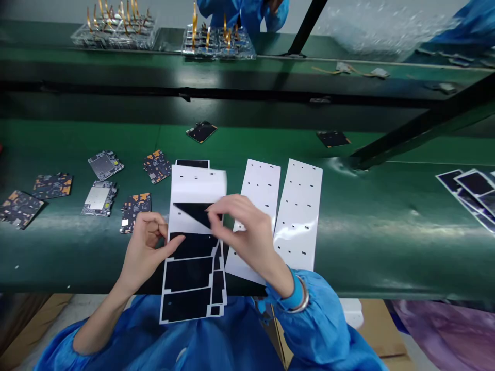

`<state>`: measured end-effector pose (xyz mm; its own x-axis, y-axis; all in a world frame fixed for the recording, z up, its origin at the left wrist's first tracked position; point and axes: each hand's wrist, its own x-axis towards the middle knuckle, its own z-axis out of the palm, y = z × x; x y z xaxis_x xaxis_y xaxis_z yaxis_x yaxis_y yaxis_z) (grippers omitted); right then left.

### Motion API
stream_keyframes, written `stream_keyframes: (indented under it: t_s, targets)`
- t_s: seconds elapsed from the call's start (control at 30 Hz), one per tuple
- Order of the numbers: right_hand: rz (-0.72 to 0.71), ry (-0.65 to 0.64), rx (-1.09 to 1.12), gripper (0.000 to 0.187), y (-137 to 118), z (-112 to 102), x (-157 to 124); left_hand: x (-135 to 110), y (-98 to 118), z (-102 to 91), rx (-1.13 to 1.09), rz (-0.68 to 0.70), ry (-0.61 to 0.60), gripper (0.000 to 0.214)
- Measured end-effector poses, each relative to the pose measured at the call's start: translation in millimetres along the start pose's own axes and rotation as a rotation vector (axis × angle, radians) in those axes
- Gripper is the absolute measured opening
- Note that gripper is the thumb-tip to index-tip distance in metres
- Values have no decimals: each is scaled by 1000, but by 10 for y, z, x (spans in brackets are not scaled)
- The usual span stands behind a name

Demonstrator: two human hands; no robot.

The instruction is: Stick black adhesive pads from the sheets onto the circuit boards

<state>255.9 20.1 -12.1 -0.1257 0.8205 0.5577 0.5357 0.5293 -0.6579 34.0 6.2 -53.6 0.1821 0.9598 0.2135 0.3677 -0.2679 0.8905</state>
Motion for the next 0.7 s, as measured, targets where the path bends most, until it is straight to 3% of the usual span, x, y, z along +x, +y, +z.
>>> stream_keyframes:
  t_s: [0.1, 0.13, 0.2, 0.27, 0.33, 0.43, 0.53, 0.6, 0.7]
  targets:
    - [271, 192, 128, 11, 30, -30, -34, -33, -179, 77, 331, 29, 100, 17]
    - [277, 190, 153, 11, 16, 2, -54, -39, -207, 111, 461, 65, 108, 11]
    - [193, 52, 216, 14, -34, 112, -101, -45, -202, 169, 587, 120, 97, 9]
    - [96, -132, 308, 16, -82, 231, -145, -49, -142, 185, 532, 149, 61, 18]
    - [127, -172, 380, 17, -83, 304, -173, -63, -66, 146, 410, 130, 8, 16]
    - [363, -36, 443, 23, 24, 309, -170, -120, 21, 38, 241, 21, -78, 18]
    - [554, -131, 622, 26, 171, 287, -134, -187, 58, -44, 120, -30, -145, 29]
    - [612, -253, 705, 13, 222, 288, -112, -204, 42, -73, 162, 13, -142, 32]
    - [502, -214, 494, 14, 210, 282, -99, -175, -69, -126, 547, 57, -36, 38]
